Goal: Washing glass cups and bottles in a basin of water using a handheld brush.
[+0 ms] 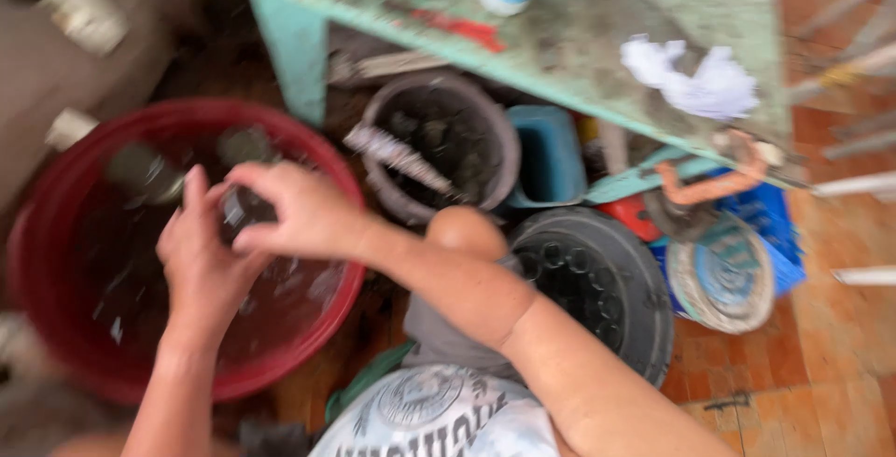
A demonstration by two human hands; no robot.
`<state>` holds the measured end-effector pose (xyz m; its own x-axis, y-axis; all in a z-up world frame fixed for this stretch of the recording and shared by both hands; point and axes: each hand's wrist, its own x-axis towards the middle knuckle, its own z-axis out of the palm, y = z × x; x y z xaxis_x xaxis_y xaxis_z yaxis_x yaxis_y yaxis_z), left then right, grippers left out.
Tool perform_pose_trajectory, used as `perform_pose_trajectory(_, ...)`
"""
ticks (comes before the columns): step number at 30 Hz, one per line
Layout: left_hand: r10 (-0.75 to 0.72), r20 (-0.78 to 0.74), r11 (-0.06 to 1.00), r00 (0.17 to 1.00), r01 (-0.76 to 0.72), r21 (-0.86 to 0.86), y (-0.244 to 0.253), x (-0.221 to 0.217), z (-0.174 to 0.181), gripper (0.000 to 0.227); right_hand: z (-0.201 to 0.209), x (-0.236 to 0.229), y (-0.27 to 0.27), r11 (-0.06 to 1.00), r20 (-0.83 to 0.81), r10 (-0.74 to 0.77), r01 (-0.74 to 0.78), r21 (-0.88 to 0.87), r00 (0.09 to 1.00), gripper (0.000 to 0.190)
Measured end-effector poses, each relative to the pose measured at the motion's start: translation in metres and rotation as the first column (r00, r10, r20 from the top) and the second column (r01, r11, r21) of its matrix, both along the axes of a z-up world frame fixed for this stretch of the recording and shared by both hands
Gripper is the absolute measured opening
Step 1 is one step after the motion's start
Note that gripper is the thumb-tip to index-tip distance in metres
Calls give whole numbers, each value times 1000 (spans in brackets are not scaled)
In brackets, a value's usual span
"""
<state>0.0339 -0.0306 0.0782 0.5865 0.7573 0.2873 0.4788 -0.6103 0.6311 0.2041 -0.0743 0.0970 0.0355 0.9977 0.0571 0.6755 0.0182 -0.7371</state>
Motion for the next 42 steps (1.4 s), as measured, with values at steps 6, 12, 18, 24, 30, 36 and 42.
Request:
perform_pose_trajectory(6, 97, -14, 994, 995, -97, -42, 7, -15, -10, 117, 19, 47, -1, 987, -428, -158, 142, -68, 890, 67)
perform_pose_trajectory(12, 152, 94, 985, 984, -144, -92, 11, -28, -13, 106, 25, 66, 0, 966, -637, -259, 190, -177, 726, 74)
perform_pose_trajectory(18, 335, 360, 601, 871, 96, -793, 10, -23, 3, 72, 24, 68, 0, 957, -733, -289, 174, -231, 615, 72)
perform_pose_trajectory(24, 469, 272, 218, 840, 189, -957, 10, -15, 17, 108, 20, 68, -2, 982, -743, -183, 91, -163, 644, 77)
perform_pose_trajectory(30, 511, 376, 157, 773, 345, -925, 8, -17, 4, 73, 11, 75, -3, 995, -787, 89, -81, 50, 611, 68)
perform_pose_trajectory(36, 488, 480, 233, 730, 421, -877, 11, -23, -9, 46, 8, 82, -3, 946, -624, 320, -202, 255, 713, 67)
perform_pose_trajectory(42, 514, 586, 352, 626, 469, -810, 13, -25, -12, 47, 31, 75, -10, 947, -722, 255, -317, 51, 643, 83)
